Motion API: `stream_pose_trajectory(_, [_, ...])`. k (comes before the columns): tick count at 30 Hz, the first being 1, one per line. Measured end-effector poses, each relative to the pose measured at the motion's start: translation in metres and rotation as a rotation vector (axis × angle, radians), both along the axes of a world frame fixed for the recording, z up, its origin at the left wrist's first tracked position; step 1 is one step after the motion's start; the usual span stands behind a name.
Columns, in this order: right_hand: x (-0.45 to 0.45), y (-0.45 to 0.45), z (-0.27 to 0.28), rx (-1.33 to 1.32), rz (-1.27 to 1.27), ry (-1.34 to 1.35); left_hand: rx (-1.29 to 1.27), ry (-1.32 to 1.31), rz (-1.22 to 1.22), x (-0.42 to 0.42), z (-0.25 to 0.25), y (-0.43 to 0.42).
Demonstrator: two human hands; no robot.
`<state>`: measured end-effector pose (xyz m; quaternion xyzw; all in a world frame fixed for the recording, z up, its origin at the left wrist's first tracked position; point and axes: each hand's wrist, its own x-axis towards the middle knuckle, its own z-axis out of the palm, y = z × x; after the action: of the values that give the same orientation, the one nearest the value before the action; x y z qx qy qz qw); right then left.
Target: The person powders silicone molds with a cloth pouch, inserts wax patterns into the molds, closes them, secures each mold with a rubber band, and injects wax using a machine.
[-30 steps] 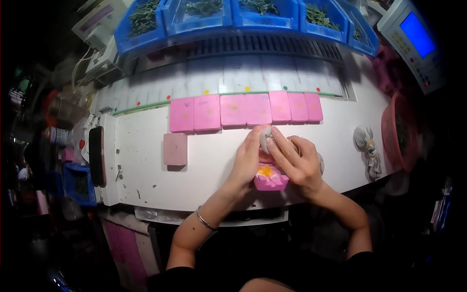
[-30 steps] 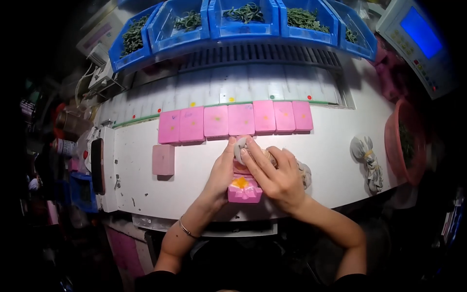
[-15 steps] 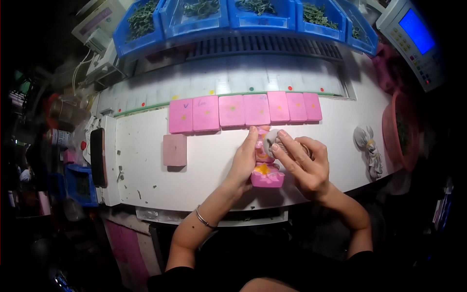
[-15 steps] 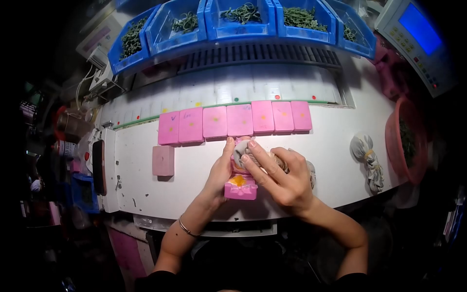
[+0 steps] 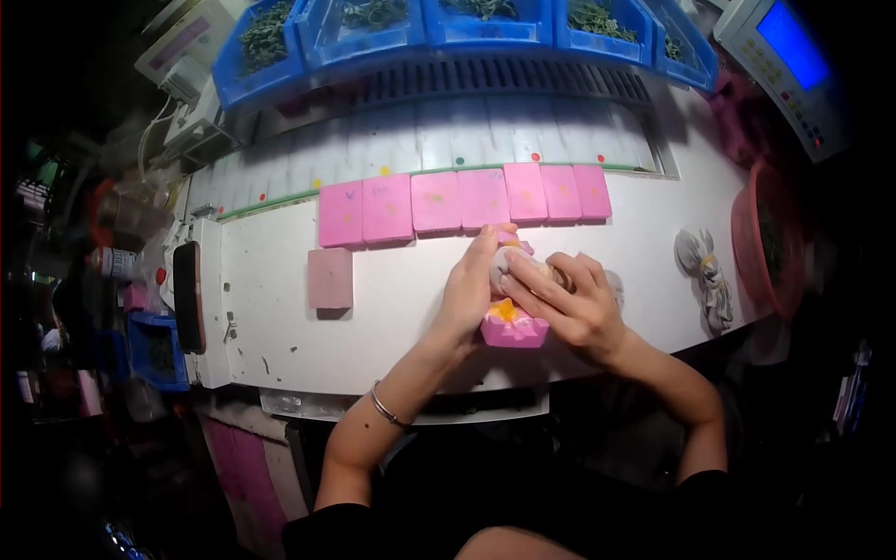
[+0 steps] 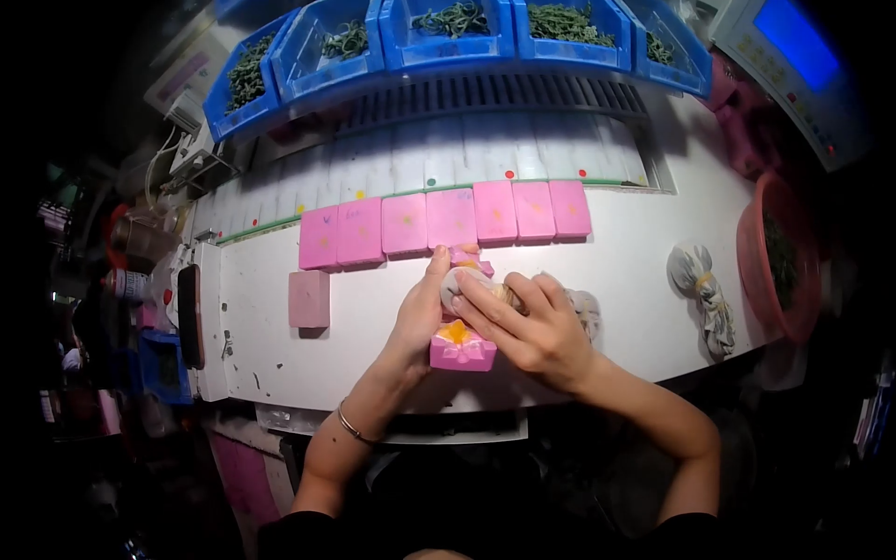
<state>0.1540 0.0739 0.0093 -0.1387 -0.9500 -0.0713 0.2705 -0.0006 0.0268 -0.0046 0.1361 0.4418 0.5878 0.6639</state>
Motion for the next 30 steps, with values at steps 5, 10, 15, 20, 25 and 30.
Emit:
stream_pose_trajectory(5, [0.005,0.004,0.014,-0.323,0.077,0.080,0.076,0.119,0.065,0.002,-0.007,-0.002])
stream_pose_trajectory(10, [0.014,-0.012,0.031,-0.510,-0.026,0.198,0.191,0.326,0.211,0.005,-0.005,0.001])
stream_pose_trajectory(15, [0.022,-0.009,0.034,-0.608,0.096,-0.096,0.246,0.424,0.150,0.009,-0.003,-0.001])
stream_pose_trajectory(20, [0.025,-0.009,0.035,-0.675,0.028,-0.003,0.298,0.363,0.196,0.014,-0.001,0.001])
stream_pose_trajectory(25, [0.028,-0.010,0.037,-0.663,0.072,-0.136,0.283,0.372,0.163,0.016,-0.006,0.000])
stream_pose_trajectory(30, [0.032,0.000,0.039,-0.933,0.031,0.037,0.329,0.414,0.177,0.017,-0.003,0.000])
